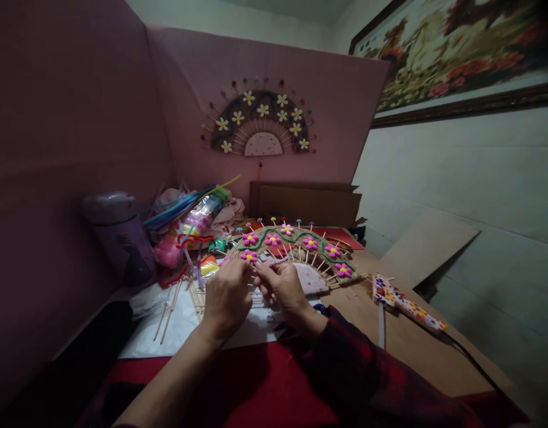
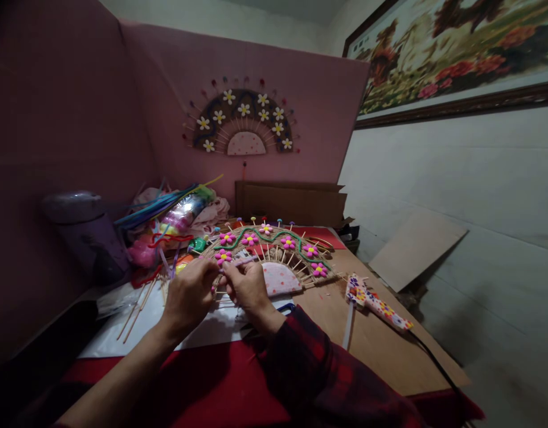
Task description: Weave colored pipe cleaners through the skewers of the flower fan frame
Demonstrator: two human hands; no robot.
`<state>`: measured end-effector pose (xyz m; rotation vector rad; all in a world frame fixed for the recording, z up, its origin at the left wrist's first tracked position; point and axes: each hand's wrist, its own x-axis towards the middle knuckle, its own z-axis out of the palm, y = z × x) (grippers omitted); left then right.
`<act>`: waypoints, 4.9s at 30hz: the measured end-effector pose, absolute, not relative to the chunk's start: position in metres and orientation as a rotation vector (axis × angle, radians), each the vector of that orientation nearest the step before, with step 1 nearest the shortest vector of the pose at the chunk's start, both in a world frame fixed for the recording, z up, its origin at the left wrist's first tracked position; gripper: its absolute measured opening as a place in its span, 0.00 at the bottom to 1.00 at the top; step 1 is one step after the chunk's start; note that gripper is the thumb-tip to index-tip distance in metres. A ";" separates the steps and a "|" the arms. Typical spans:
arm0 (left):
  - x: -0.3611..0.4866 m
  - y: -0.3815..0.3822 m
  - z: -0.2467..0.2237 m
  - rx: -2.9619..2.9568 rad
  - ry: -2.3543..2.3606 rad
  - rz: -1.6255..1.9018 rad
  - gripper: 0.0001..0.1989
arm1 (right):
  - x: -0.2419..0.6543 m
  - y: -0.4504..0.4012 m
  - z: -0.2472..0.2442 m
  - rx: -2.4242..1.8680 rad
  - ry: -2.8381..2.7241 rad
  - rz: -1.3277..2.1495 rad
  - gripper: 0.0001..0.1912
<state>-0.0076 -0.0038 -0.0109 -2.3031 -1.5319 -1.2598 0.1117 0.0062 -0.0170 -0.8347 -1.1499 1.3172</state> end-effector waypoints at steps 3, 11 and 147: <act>-0.007 -0.004 -0.011 -2.241 -1.484 -1.105 0.07 | 0.111 0.007 -0.020 -0.856 -1.220 1.228 0.18; -0.004 -0.004 -0.012 -2.418 -1.606 -2.061 0.06 | 0.113 0.004 -0.012 -0.678 -0.995 1.523 0.19; -0.021 0.001 0.005 -3.028 -1.670 -1.534 0.11 | 0.144 0.021 -0.001 -0.801 -1.984 0.810 0.06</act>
